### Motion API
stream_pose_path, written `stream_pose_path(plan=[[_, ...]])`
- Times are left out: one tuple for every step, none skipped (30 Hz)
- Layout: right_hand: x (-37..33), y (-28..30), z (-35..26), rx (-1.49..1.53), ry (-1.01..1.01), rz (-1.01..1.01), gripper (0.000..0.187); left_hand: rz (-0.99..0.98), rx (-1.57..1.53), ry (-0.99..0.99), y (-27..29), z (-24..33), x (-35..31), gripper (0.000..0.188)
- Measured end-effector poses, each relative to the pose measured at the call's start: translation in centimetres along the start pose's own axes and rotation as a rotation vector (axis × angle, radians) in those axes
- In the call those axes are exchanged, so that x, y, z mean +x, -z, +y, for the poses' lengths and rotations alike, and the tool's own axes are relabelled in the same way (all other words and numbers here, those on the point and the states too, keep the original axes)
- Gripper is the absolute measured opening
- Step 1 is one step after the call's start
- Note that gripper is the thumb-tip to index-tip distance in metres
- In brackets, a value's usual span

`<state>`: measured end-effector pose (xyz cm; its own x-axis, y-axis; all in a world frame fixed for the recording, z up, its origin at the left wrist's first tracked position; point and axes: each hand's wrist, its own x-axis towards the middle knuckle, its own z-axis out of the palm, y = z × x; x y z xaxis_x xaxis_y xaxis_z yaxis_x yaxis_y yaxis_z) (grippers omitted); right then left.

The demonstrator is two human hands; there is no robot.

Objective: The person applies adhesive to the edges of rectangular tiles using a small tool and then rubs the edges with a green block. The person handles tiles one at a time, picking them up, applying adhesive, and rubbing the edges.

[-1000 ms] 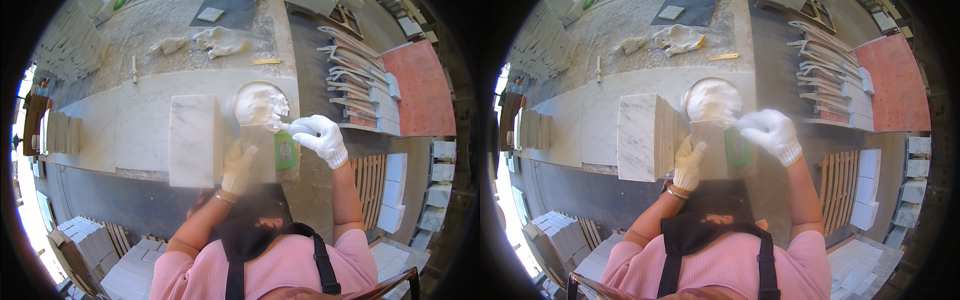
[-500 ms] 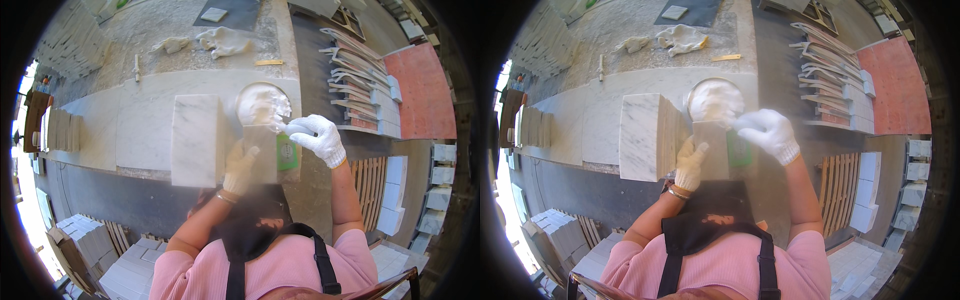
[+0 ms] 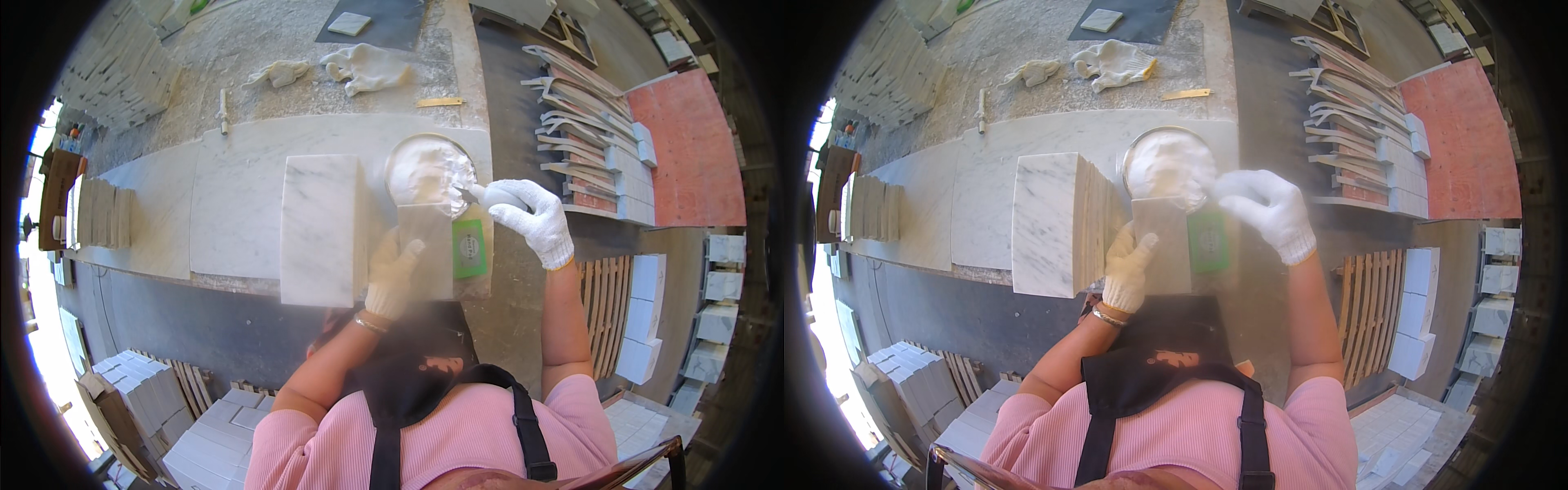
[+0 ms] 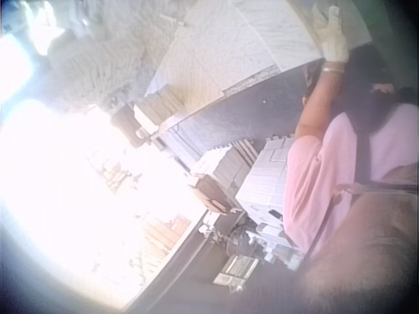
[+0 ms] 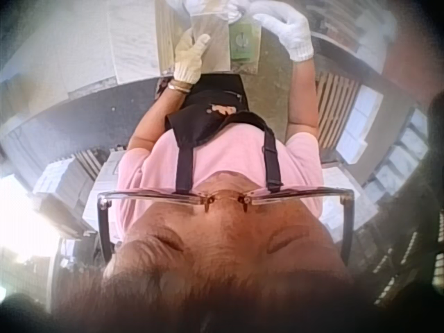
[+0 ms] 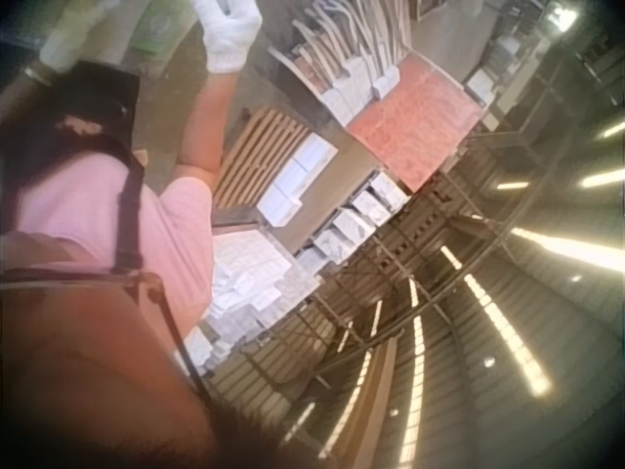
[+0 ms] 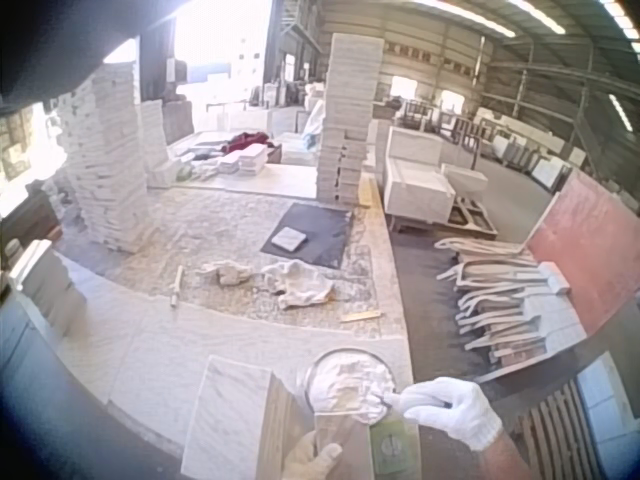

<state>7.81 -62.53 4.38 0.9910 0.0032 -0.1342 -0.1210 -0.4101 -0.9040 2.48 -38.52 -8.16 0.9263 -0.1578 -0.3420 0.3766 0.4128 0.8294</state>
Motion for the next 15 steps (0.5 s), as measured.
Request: stream_pose_path(plan=[[0.3,0.2,0.5,0.073,-0.056,0.044,0.029,0.002,0.015,-0.002,0.0,0.0,0.1,0.054],[0.9,0.5,0.9,0.15,-0.043,0.051,0.033,0.014,0.047,0.007,0.0,0.0,0.1,0.054],[1.6,0.7,1.6,0.205,-0.067,0.117,0.03,0.011,0.034,-0.012,0.0,0.0,0.1,0.051],[2.4,0.8,2.3,0.252,-0.04,0.137,0.029,0.017,0.038,-0.02,-0.1,0.1,0.1,0.049],[3.3,0.8,3.0,0.305,-0.027,0.17,0.028,0.021,0.044,-0.029,-0.2,0.1,0.1,0.047],[4.4,0.7,3.8,0.341,-0.008,0.192,0.026,0.028,0.044,-0.027,-0.2,0.3,0.0,0.047],[5.5,0.6,4.6,0.275,0.004,0.204,0.031,0.033,0.045,-0.026,-0.3,0.4,0.0,0.046],[6.8,0.4,5.2,0.21,0.015,0.216,0.037,0.032,0.04,-0.05,-0.3,0.5,-0.1,0.046],[8.0,0.1,5.8,0.135,-0.019,0.244,0.043,0.04,0.047,-0.021,-0.4,0.6,-0.1,0.046],[9.0,-0.4,6.4,0.131,-0.098,0.275,0.045,0.043,0.048,-0.016,-0.4,0.7,-0.2,0.046],[9.6,-0.5,6.8,0.152,-0.03,0.23,0.045,0.047,0.045,-0.02,-0.3,0.8,-0.2,0.045],[10.1,-0.9,7.3,0.157,-0.036,0.217,0.044,0.051,0.042,-0.007,-0.3,0.8,-0.2,0.045],[10.6,-1.3,7.7,0.157,-0.048,0.214,0.044,0.055,0.035,-0.003,-0.3,0.8,-0.2,0.045],[11.0,-2.2,8.2,0.18,0.061,0.264,0.035,0.057,0.027,0.001,-0.2,0.8,-0.1,0.045],[11.3,-2.5,8.7,0.133,0.014,0.249,0.035,0.06,0.01,0.007,-0.2,0.8,-0.2,0.045]])
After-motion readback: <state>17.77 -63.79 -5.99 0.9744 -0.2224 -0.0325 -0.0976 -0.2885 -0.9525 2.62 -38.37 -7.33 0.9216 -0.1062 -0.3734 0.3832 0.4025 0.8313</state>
